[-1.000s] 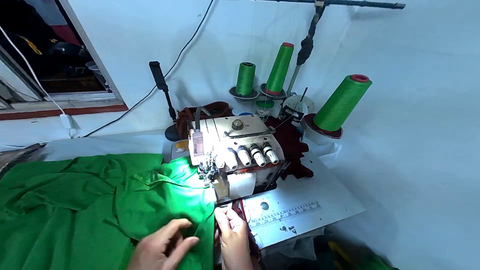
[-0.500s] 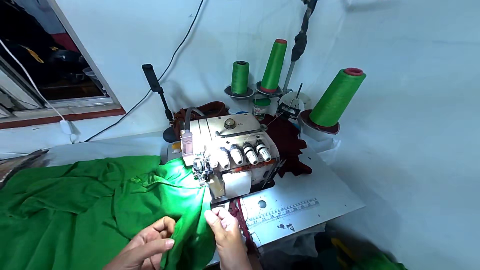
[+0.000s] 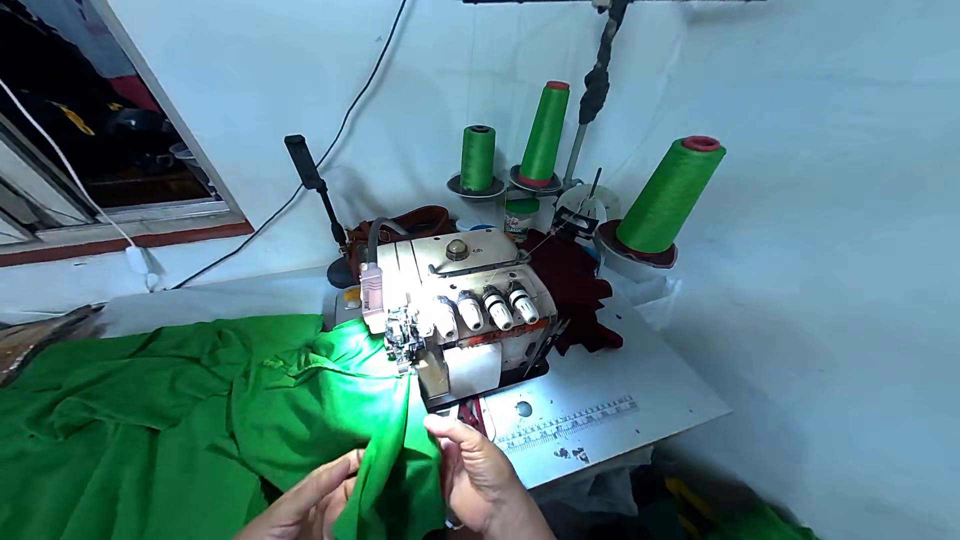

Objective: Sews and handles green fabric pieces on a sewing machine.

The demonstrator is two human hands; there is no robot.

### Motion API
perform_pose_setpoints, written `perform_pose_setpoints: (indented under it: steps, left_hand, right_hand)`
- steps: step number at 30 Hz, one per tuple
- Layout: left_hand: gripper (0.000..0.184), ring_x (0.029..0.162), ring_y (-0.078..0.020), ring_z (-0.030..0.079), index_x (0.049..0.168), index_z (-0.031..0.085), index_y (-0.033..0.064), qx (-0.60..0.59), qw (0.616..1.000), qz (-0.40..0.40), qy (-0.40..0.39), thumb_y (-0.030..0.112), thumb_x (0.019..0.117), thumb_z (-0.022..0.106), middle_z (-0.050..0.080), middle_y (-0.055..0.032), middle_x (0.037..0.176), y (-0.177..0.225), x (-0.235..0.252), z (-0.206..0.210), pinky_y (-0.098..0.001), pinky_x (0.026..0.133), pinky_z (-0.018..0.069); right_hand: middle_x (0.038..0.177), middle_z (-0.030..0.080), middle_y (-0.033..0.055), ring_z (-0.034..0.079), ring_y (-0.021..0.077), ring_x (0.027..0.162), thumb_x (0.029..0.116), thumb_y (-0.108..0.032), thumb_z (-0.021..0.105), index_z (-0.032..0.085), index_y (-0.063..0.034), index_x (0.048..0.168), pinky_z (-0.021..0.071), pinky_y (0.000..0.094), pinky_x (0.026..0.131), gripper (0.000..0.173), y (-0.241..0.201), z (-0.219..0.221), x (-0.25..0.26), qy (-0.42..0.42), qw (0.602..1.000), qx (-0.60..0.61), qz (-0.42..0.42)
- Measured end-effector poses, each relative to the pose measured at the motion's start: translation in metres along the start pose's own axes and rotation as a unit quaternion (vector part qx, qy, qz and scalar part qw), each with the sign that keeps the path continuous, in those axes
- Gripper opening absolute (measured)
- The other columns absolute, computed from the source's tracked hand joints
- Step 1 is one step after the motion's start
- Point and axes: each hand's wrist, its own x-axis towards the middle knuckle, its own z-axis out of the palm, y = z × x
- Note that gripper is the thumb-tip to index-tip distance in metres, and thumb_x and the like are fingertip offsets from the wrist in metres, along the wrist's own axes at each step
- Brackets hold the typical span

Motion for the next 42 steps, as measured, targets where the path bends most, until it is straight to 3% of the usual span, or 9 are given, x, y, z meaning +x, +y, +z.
perform_pose_setpoints:
  steps: [3,7,13,17,21,26,32,37,42]
  left_hand:
    - [0.024,0.091,-0.0122,0.073,0.108,0.070,0.0122,-0.003,0.999,-0.003,0.045,0.025,0.1032,0.051,0.076,-0.0057,0.098,-0.004,0.001,0.007,-0.0320,0.083,0.0612]
    - [0.012,0.075,-0.0071,0.069,0.095,0.069,0.0177,0.060,0.997,0.053,-0.022,0.011,0.0948,0.060,0.072,-0.0012,0.087,0.005,-0.001,0.004,-0.0255,0.065,0.0604]
    - [0.024,0.072,-0.0011,0.065,0.099,0.070,0.0201,0.224,0.964,0.142,-0.022,-0.001,0.0901,0.065,0.071,0.0087,0.088,0.002,-0.018,0.045,-0.0192,0.063,0.0556]
    - [0.039,0.070,-0.0077,0.069,0.119,0.051,0.0097,0.224,0.969,0.096,0.037,-0.009,0.0864,0.062,0.071,0.0040,0.084,-0.018,-0.012,0.054,-0.0254,0.066,0.0585]
    - [0.020,0.075,-0.0055,0.066,0.103,0.066,0.0081,0.226,0.962,0.131,0.081,-0.005,0.0922,0.055,0.070,0.0054,0.088,-0.039,-0.012,0.053,-0.0244,0.068,0.0571]
    - [0.016,0.092,0.0006,0.065,0.103,0.063,0.0037,0.381,0.854,0.341,0.103,-0.006,0.0916,0.059,0.068,0.0053,0.100,-0.054,-0.015,0.063,-0.0226,0.084,0.0577]
    - [0.008,0.094,-0.0089,0.063,0.100,0.067,0.0012,0.539,0.706,0.444,0.114,0.008,0.0962,0.065,0.065,-0.0119,0.094,-0.074,-0.010,0.060,-0.0157,0.086,0.0504]
    - [0.009,0.095,-0.0066,0.062,0.101,0.070,0.0038,0.542,0.694,0.459,0.120,0.009,0.0954,0.065,0.065,-0.0099,0.094,-0.082,-0.008,0.054,-0.0127,0.085,0.0491]
    - [0.011,0.092,-0.0117,0.059,0.102,0.070,0.0048,0.586,0.646,0.471,0.130,0.008,0.0952,0.062,0.061,-0.0110,0.091,-0.084,-0.010,0.058,-0.0128,0.084,0.0459]
  right_hand:
    - [0.090,0.073,0.0094,0.071,0.0161,0.086,0.1013,-0.007,0.055,0.068,-0.0015,0.098,0.0592,0.0345,0.083,0.015,-0.003,-0.010,0.001,0.004,0.999,-0.047,-0.025]
    - [0.080,0.071,0.0058,0.068,0.0109,0.074,0.0939,-0.005,0.065,0.070,-0.0019,0.087,0.0581,0.0284,0.072,0.009,-0.008,-0.021,-0.006,0.004,0.979,-0.166,-0.121]
    - [0.080,0.065,0.0028,0.064,0.0076,0.071,0.0859,0.001,0.073,0.062,-0.0037,0.087,0.0557,0.0235,0.066,0.011,-0.003,-0.021,-0.020,-0.019,0.961,-0.209,-0.182]
    - [0.083,0.070,0.0053,0.066,0.0068,0.070,0.0855,0.005,0.070,0.066,0.0009,0.099,0.0545,0.0213,0.062,0.014,0.004,-0.019,-0.029,-0.005,0.966,-0.209,-0.153]
    - [0.081,0.070,0.0029,0.063,0.0041,0.064,0.0881,0.002,0.069,0.070,0.0013,0.096,0.0517,0.0192,0.055,0.008,0.017,-0.023,-0.040,0.008,0.939,-0.278,-0.202]
    - [0.078,0.068,0.0012,0.062,0.0011,0.062,0.0874,0.003,0.070,0.069,0.0031,0.094,0.0546,0.0179,0.058,0.006,0.030,-0.019,-0.057,0.033,0.893,-0.343,-0.290]
    - [0.084,0.072,0.0049,0.067,0.0012,0.067,0.0907,0.006,0.065,0.072,0.0078,0.099,0.0587,0.0187,0.066,0.011,0.035,-0.018,-0.071,0.057,0.888,-0.352,-0.291]
    - [0.081,0.073,0.0038,0.068,0.0029,0.066,0.0928,0.006,0.062,0.071,0.0082,0.100,0.0597,0.0204,0.066,0.011,0.036,-0.026,-0.071,0.054,0.903,-0.331,-0.270]
    - [0.080,0.072,0.0026,0.068,0.0024,0.066,0.0927,0.007,0.061,0.071,0.0069,0.099,0.0599,0.0203,0.067,0.012,0.036,-0.030,-0.072,0.051,0.901,-0.335,-0.270]
